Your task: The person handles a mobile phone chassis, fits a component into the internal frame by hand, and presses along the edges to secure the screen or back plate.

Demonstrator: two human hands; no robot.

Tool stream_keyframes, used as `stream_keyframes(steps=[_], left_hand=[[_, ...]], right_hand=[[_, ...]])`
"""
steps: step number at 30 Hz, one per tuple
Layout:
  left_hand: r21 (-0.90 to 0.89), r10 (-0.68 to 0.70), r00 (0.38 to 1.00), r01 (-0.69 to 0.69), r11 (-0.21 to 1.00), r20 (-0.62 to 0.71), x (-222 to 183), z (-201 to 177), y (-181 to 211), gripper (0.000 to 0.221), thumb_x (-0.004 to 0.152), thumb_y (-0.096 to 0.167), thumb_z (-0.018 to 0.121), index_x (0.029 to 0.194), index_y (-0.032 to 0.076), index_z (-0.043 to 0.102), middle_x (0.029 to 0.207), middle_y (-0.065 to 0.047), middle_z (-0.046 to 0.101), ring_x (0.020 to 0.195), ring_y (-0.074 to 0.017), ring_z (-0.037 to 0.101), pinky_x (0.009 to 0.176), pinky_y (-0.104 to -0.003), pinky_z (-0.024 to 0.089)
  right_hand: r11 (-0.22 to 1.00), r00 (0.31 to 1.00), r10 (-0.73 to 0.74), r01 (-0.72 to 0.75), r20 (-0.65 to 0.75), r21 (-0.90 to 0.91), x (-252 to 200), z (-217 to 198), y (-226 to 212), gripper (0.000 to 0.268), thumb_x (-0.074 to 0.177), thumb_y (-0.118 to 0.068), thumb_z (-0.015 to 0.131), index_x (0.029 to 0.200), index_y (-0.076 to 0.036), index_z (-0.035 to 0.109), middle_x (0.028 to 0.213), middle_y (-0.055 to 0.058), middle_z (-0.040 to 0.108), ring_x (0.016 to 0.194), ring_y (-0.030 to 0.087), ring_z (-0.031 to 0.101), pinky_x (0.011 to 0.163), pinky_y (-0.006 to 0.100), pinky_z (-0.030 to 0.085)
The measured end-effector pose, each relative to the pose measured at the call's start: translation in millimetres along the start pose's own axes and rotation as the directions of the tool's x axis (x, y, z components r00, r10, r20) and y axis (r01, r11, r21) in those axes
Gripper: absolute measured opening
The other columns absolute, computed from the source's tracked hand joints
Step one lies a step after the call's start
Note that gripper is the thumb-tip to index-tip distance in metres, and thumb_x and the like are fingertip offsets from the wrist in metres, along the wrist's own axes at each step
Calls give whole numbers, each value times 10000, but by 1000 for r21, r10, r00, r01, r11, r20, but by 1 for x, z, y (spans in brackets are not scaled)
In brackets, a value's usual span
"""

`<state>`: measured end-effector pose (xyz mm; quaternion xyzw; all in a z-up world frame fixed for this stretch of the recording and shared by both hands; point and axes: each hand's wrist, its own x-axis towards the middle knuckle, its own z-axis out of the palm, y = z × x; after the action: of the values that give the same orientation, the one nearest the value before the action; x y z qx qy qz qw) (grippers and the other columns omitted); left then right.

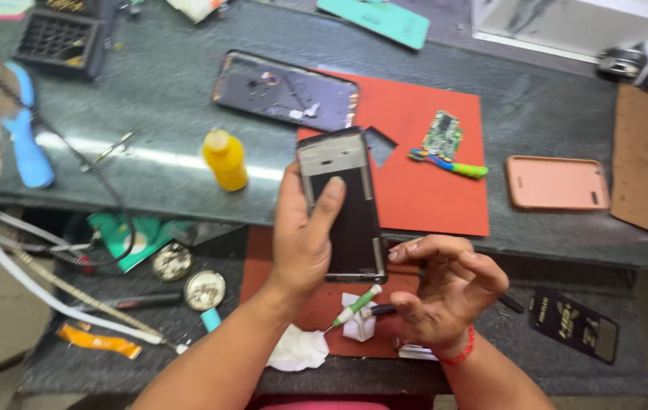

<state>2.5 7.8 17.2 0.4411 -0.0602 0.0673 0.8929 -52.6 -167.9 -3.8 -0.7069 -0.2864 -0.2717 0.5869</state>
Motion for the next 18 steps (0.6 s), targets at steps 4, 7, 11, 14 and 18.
stream_keyframes(steps=[4, 7, 11, 14, 18], left_hand=[[-11, -14, 1000, 14, 1000, 7, 0, 2, 1, 431, 1068, 200, 586, 1407, -3, 414, 1263, -73, 609, 1181, -111, 576, 1074, -294, 459], [-27, -23, 1000, 23, 999, -4, 0, 3, -2, 434, 1063, 201, 597, 1404, -3, 419, 1264, -72, 606, 1171, -112, 575, 1063, -297, 464], [-21, -5, 1000, 5, 1000, -4, -1, 2, -3, 421, 1067, 196, 604, 1400, 15, 419, 1243, -69, 603, 1145, -110, 575, 1037, -301, 480], [-53, -35, 999, 35, 998, -7, -1, 3, -3, 393, 1069, 197, 603, 1376, 6, 448, 1254, -68, 610, 1164, -110, 580, 1050, -296, 475], [-64, -53, 998, 51, 997, -39, -1, 4, 1, 403, 1063, 208, 598, 1382, 16, 445, 1227, -59, 617, 1130, -102, 584, 1018, -289, 482]], right_hand=[[992, 998, 28, -20, -62, 121, 7, 2, -6, 731, 987, -229, 772, 1509, -239, 261, 1217, 129, 558, 965, 187, 685, 857, 357, 652], [988, 997, 81, -78, -16, 136, 9, 5, -12, 759, 1014, -227, 781, 1545, -198, 239, 1244, 120, 552, 1015, 183, 670, 921, 353, 626], [949, 869, 199, -54, 453, -312, 16, -7, -13, 765, 740, -216, 879, 1348, -120, 424, 1093, 132, 644, 933, 242, 712, 792, 374, 595], [979, 960, 95, -43, 263, -197, -1, 3, -9, 829, 792, -306, 834, 1406, -43, 344, 1211, 212, 548, 1020, 242, 665, 873, 351, 576], [986, 979, 158, -164, 126, 37, -6, 0, -5, 777, 960, -280, 806, 1493, -89, 272, 1196, 137, 614, 1069, 194, 665, 974, 324, 601]])
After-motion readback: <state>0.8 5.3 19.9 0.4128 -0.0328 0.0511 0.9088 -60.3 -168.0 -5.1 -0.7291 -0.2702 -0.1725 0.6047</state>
